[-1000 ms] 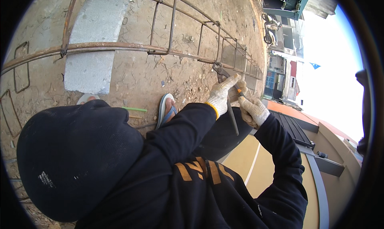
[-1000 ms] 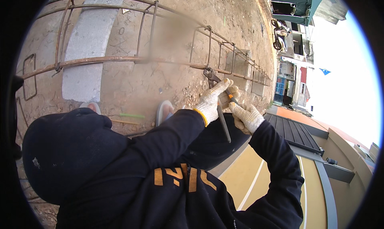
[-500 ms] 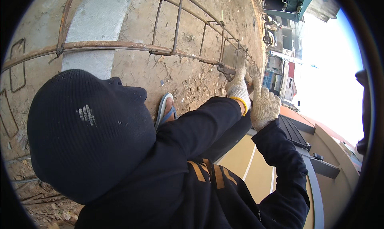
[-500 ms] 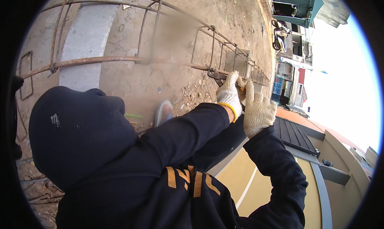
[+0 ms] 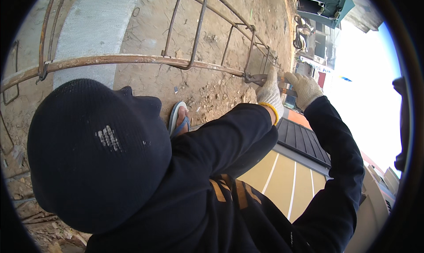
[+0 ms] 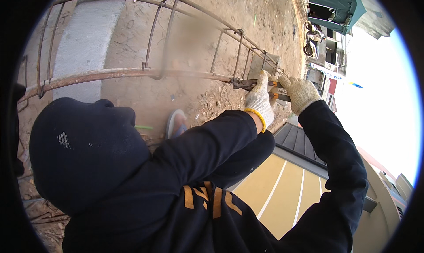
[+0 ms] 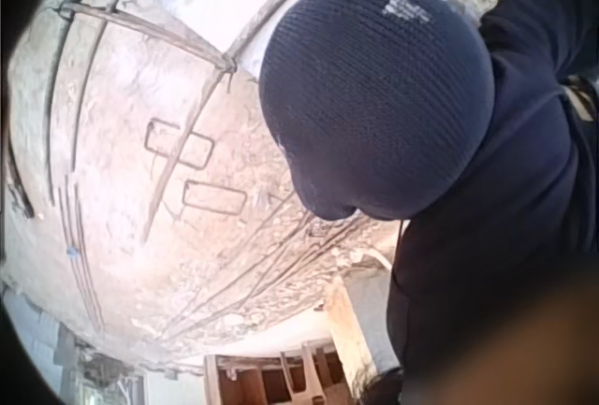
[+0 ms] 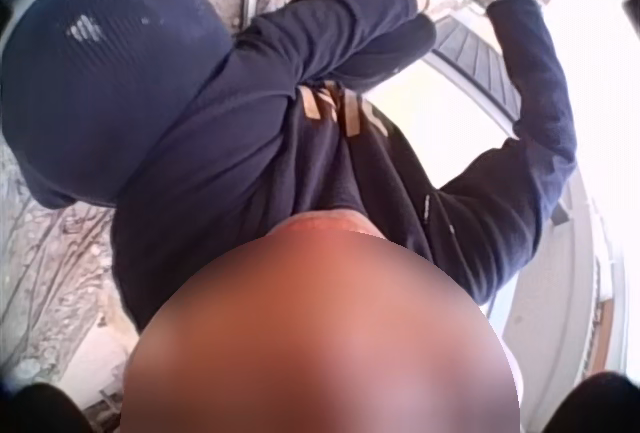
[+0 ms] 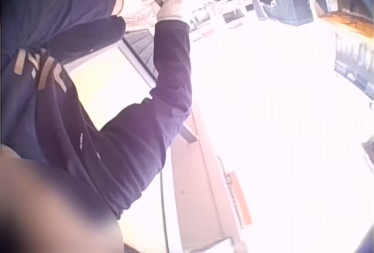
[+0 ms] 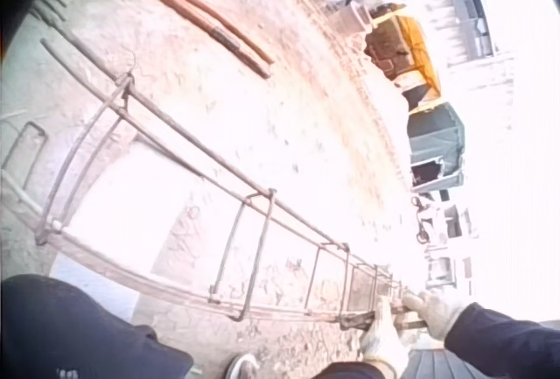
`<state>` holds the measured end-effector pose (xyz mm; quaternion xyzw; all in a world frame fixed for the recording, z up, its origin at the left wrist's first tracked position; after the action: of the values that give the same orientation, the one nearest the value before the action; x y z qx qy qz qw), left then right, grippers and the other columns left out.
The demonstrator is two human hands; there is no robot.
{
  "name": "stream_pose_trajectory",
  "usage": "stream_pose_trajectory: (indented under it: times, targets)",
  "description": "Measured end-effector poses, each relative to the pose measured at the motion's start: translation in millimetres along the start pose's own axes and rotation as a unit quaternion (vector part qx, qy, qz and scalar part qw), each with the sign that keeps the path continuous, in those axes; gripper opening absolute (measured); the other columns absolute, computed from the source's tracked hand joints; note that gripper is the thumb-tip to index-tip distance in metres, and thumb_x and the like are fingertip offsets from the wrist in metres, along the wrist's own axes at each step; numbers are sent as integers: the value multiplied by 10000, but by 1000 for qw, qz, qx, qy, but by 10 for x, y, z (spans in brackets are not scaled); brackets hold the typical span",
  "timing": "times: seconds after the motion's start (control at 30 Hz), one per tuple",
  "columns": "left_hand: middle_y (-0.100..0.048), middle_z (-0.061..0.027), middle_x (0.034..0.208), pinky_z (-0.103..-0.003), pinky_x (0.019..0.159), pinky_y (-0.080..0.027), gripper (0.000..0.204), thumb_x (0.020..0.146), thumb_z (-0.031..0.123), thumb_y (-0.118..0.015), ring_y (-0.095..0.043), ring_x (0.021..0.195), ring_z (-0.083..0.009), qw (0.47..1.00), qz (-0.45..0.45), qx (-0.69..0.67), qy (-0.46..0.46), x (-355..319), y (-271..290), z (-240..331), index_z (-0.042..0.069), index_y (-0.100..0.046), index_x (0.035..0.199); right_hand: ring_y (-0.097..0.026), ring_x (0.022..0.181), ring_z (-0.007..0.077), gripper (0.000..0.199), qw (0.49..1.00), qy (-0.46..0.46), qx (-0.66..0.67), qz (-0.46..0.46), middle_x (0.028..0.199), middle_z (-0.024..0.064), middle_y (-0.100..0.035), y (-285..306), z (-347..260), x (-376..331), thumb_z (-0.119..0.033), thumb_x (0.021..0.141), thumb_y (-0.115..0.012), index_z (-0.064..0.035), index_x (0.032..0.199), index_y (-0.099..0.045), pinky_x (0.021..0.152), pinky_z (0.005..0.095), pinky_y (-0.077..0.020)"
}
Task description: The person assembles a rebar cage by placing short rebar pieces between two long parallel bars and securing them with wire ties. They use pliers to twist and tighten the wire ties at each intersection.
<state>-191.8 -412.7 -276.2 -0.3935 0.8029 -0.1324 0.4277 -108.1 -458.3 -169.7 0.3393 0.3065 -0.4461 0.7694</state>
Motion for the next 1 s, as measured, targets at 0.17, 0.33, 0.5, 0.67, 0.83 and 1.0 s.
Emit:
stream_pose_trajectory:
  times: [0.17, 0.33, 0.5, 0.67, 0.83, 1.0]
  targets:
    - [-637, -107, 1069, -413, 861, -485, 684, 779, 578, -726, -622, 962, -240, 998, -16, -21, 60, -77, 9, -117, 25, -568, 1150, -657, 958, 348, 504, 997, -74, -7, -14, 1093, 160, -635, -39, -228, -216, -123, 808, -635, -87, 1285, -478, 827, 448, -510]
    - [-581, -24, 787, -389, 693, -462, 379, 861, 474, -682, -541, 722, -176, 992, -45, -92, 66, -94, -33, -125, 129, -551, 774, -690, 892, 258, 495, 963, -31, 239, -119, 1063, 138, -675, -66, -280, -414, -272, 845, -715, -21, 1240, -554, 756, 398, -542]
    - [-544, 12, 654, -341, 658, -460, 310, 866, 377, -680, -506, 616, -148, 995, -29, -80, 53, -136, -50, -78, 173, -519, 697, -660, 997, 408, 713, 371, -112, 800, -458, 1157, 315, -614, -648, -315, -717, -260, 781, -795, 114, 1300, -481, 810, 547, -569]
    - [-543, 10, 629, -325, 642, -486, 262, 832, 280, -718, -530, 610, -142, 980, -92, -169, 48, -131, -125, -68, 156, -530, 698, -672, 681, 340, 673, 402, -65, 811, -421, 880, 285, -650, -649, -404, -795, -183, 763, -791, 162, 1251, -482, 564, 453, -575]
    - [-604, -4, 725, -287, 605, -440, 272, 796, 382, -731, -551, 608, -133, 977, -92, -184, 54, -104, -184, -74, 145, -598, 782, -619, 544, 207, 376, 608, -168, 659, -409, 723, 159, -650, -128, -205, -663, 21, 777, -745, 74, 1130, -627, 475, 328, -519]
    - [-587, -43, 1027, -321, 757, -517, 482, 801, 527, -716, -577, 953, -167, 972, -79, -176, 130, -267, -327, -169, 158, -541, 1057, -679, 560, 182, 287, 865, -176, 305, -356, 664, 135, -683, 290, 368, -192, -23, 704, -781, 28, 978, -714, 506, 302, -559]
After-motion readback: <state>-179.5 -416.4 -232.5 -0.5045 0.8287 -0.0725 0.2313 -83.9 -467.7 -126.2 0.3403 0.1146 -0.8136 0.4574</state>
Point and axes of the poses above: each hand's wrist, its own x-axis towards the middle knuckle, its own y-axis out of the back of the hand, z = x × y, the point moved 10 cm from there along x, towards the middle knuckle
